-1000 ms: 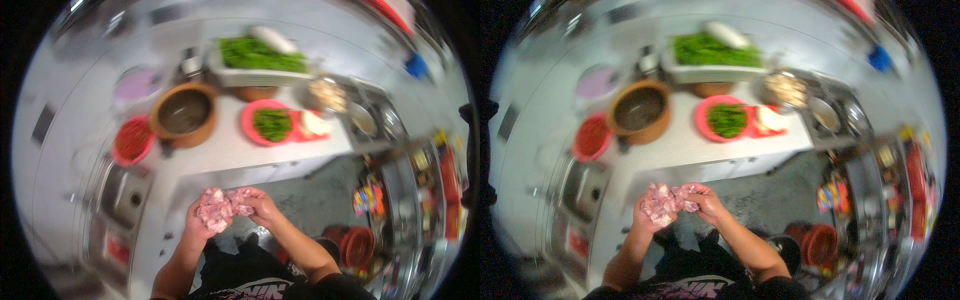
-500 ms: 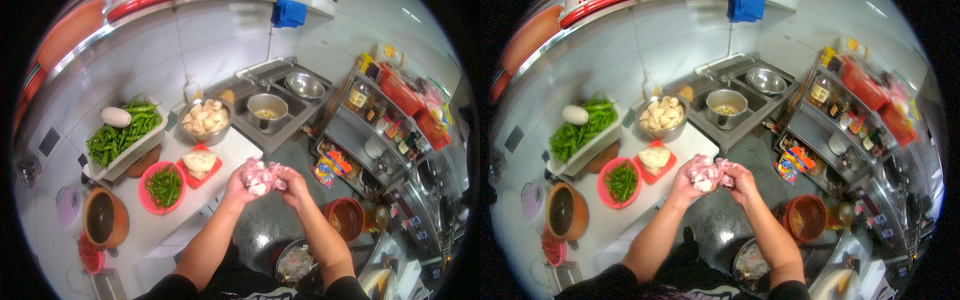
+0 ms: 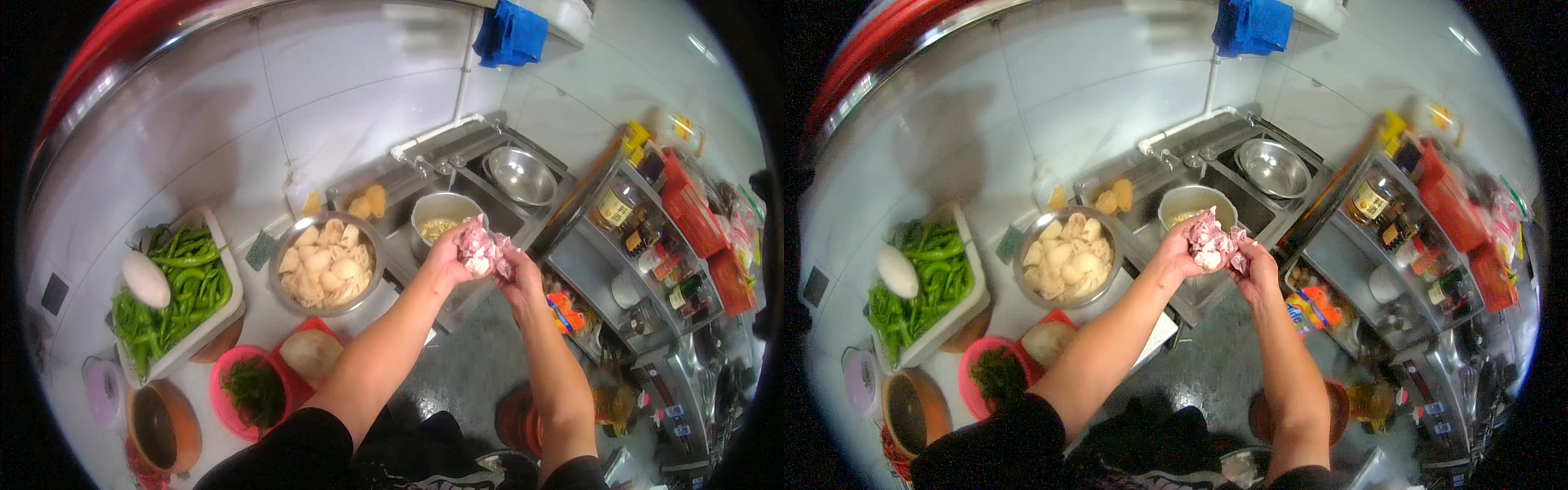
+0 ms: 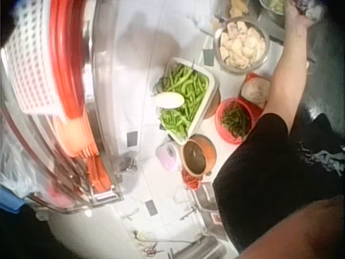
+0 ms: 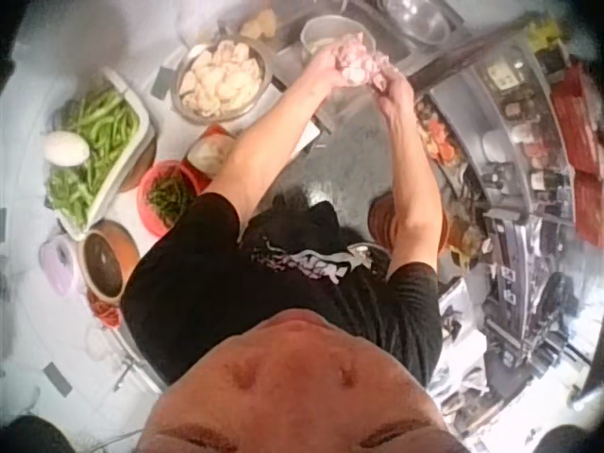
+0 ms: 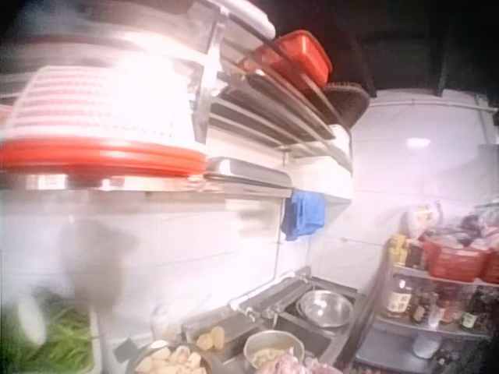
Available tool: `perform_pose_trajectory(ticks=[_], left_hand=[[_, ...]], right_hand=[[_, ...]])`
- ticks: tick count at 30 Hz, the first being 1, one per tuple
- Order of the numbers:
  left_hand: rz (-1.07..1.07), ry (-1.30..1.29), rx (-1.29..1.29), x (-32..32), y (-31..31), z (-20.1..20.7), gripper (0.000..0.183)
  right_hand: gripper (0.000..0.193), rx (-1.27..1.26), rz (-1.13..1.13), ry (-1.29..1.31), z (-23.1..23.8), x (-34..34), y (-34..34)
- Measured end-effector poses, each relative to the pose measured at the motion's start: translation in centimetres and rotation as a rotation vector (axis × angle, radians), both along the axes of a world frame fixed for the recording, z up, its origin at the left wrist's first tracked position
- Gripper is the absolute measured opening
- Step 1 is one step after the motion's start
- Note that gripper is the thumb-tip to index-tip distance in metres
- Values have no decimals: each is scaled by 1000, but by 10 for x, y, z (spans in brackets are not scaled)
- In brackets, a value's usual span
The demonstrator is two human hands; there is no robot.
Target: The person prepares ingredients in a commercial kitchen. They chop ginger on a cutting board, wash raw meat in a sink, and rinse dried mushrooms under running water, placing each into a metal bowl.
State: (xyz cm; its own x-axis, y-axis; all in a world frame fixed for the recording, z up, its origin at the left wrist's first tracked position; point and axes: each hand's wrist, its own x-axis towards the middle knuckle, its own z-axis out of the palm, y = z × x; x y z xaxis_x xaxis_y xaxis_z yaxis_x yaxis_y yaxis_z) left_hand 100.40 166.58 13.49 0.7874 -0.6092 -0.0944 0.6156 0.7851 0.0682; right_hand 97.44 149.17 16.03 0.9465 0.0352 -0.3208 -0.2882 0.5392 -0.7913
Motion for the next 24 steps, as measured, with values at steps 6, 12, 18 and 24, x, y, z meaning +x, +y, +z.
perform_pose_trajectory(ticks=[6,12,18,24], left_hand=[[32,7,103,112,0,-13,21],[209,19,326,200,-1,-44,17],[426,28,568,270,1,-92,22],[557,66,940,296,-4,-138,26]], right_hand=[[17,-43,183,-35,-32,127,-9],[16,-17,338,-2,-90,259,-8],[17,-148,319,-71,-157,359,-1],[19,-290,416,-223,-180,393,-5]])
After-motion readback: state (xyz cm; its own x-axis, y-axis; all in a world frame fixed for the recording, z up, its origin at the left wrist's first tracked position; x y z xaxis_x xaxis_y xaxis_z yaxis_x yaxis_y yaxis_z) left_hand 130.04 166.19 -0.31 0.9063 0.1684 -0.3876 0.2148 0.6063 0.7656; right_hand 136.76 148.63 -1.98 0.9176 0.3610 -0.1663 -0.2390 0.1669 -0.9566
